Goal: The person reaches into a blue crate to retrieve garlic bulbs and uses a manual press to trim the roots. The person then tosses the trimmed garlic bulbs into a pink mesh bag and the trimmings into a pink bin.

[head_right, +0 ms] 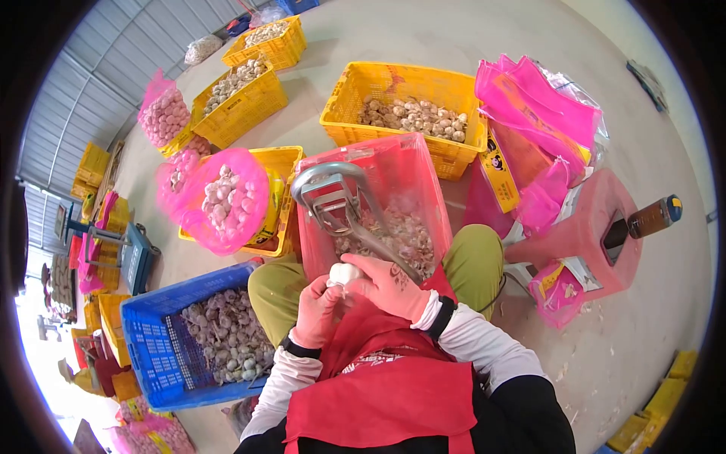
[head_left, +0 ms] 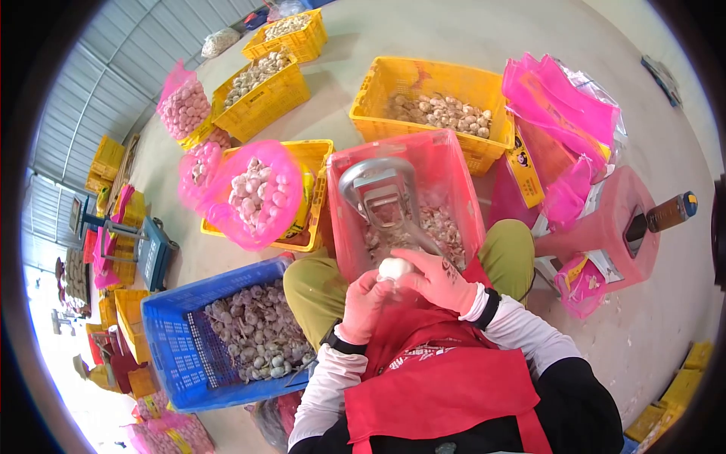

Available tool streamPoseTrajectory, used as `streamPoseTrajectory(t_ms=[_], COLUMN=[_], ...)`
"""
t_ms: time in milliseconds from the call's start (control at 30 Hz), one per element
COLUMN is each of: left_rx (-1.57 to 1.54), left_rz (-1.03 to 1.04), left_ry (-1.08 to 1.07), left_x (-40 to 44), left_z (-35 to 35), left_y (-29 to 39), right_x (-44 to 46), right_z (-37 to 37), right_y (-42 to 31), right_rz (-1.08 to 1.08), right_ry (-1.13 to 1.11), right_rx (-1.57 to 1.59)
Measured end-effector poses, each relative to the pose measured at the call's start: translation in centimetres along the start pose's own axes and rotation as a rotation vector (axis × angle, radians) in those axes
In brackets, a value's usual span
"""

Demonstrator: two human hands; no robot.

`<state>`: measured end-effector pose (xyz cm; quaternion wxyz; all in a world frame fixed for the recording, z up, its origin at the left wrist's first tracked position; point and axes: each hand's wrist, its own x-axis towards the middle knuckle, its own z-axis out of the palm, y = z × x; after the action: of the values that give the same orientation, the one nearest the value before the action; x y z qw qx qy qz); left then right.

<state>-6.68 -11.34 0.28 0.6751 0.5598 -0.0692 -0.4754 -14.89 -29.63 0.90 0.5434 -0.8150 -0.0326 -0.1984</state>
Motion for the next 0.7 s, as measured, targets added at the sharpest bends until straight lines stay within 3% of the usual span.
streamPoseTrajectory(t_ms=[33,100,233,333,400,500,700], left_rx=[-0.002,0.081,-0.069,-0.337,-0.131,-0.41,-0.37], left_rz=[0.006,0.301,0.286,0.151,0.123,0.176,0.195], left_ry=[0.001,0.008,-0.04,-0.072,0.05,0.034,0.063], left_x=[-0.1,-0.3,-1.4,0.1,0.5,-0.3,0.1], left_z=[0.4,1.7,2.7,0.6,0.7,2.6,2.3], left_y=[0.2,0.9,1.8,-0.2,-0.3,0.5,-0.6], right_x=[-0.1,0.1,0.7,1.0,0.9,0.9,0.7], right_z=[-0.1,-0.7,-0.8,-0.8,0.9,1.6,2.3], right_y=[0.0,-0.7,-0.9,-0.8,-0.2,-2.6,-0.5], right_rz=[0.194,0.5,0.542,0.555,-0.016,0.031,-0.1], right_ry=[-0.048,-0.162,-0.211,-0.347,-0.08,0.07,0.022], right_rx=[0.201,0.457,0.452,0.301,-0.021,-0.188,-0.22])
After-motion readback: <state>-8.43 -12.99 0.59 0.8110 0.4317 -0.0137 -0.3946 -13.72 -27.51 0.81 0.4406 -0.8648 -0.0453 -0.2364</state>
